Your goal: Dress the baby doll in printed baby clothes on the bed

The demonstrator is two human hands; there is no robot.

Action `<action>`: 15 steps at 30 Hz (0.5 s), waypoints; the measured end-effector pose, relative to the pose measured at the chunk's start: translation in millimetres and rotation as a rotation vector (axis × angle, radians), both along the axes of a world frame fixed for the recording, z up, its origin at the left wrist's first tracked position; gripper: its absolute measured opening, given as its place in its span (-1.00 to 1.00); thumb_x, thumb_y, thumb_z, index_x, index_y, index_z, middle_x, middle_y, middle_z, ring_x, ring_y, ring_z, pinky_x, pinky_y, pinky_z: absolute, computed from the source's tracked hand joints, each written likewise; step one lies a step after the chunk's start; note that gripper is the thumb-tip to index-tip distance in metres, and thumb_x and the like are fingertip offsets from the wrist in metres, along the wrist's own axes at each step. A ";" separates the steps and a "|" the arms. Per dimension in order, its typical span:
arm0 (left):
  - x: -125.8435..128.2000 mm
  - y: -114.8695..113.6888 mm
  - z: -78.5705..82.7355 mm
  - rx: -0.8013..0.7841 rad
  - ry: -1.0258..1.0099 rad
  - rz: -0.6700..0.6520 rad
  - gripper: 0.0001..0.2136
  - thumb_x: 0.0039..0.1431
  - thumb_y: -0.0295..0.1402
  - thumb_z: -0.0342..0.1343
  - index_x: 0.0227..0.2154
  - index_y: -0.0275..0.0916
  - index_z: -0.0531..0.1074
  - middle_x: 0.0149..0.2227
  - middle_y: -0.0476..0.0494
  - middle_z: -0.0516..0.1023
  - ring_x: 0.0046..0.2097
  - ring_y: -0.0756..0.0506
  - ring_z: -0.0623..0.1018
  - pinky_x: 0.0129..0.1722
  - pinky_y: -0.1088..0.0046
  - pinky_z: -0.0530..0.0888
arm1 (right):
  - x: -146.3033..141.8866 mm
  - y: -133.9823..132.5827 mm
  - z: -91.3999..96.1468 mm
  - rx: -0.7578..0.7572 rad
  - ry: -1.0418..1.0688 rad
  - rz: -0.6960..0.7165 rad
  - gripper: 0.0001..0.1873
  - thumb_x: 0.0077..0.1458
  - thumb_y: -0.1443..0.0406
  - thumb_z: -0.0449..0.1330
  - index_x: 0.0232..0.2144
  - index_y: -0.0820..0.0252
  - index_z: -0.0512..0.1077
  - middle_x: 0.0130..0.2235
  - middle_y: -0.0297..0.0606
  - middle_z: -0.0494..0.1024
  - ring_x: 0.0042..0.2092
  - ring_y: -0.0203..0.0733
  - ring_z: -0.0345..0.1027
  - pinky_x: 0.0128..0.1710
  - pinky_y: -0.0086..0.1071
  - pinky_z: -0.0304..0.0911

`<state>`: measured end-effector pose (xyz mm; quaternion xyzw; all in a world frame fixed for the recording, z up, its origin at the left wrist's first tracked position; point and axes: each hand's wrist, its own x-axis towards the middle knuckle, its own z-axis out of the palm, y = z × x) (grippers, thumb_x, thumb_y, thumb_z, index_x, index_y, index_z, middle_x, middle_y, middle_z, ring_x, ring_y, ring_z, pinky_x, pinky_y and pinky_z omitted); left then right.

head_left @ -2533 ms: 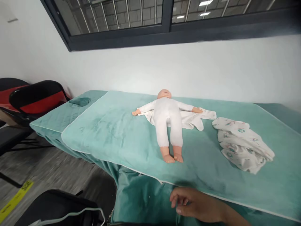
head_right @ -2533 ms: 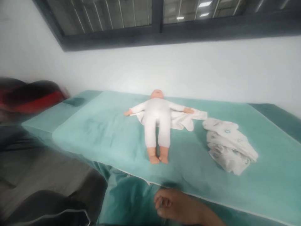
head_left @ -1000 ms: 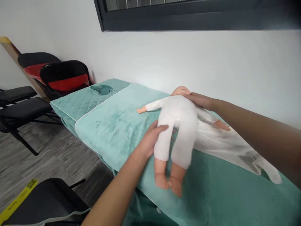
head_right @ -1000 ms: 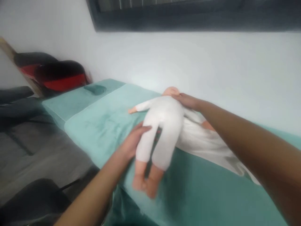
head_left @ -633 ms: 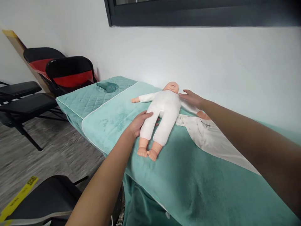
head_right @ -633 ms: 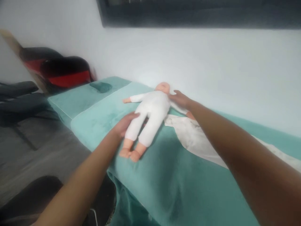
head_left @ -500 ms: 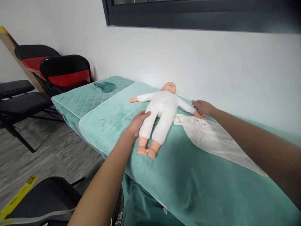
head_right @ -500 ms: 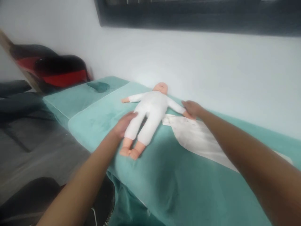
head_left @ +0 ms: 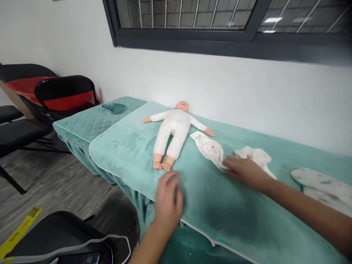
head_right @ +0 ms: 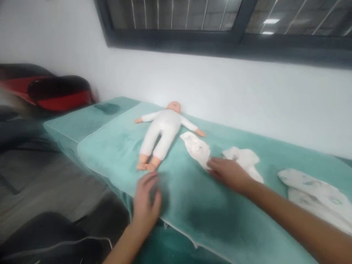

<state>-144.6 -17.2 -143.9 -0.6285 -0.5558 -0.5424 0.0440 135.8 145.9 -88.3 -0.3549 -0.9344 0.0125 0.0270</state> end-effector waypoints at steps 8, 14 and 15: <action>65.5 31.5 35.7 -0.362 0.327 -0.455 -0.60 0.01 -0.56 0.13 -0.05 -0.12 0.47 0.25 -0.24 0.37 0.33 -0.31 0.27 0.30 -0.08 0.17 | -9.5 -125.8 22.7 0.182 -0.035 0.396 -0.66 0.26 0.45 -0.03 -0.06 0.07 0.44 -0.27 -0.17 0.56 -0.29 -0.11 0.41 -0.34 -0.25 0.22; 87.4 24.8 62.0 -0.287 -0.415 -0.317 -0.92 0.13 -0.42 0.16 -0.35 -0.17 0.35 0.03 -0.20 0.55 0.02 -0.19 0.56 0.03 0.19 0.46 | 62.2 -117.3 29.3 0.023 -0.047 -0.385 -0.70 0.26 0.25 0.03 -0.04 0.11 0.46 -0.15 -0.08 0.57 -0.30 0.00 0.47 -0.44 -0.26 0.26; 93.7 21.8 68.7 -0.263 -0.506 -0.334 -0.89 0.13 -0.42 0.17 -0.35 -0.17 0.32 0.05 -0.19 0.53 0.01 -0.17 0.56 0.02 0.21 0.46 | 67.3 -115.1 28.6 -0.043 0.017 -0.416 -0.68 0.26 0.23 0.03 -0.02 0.10 0.47 -0.11 -0.07 0.58 -0.24 0.05 0.49 -0.36 -0.20 0.32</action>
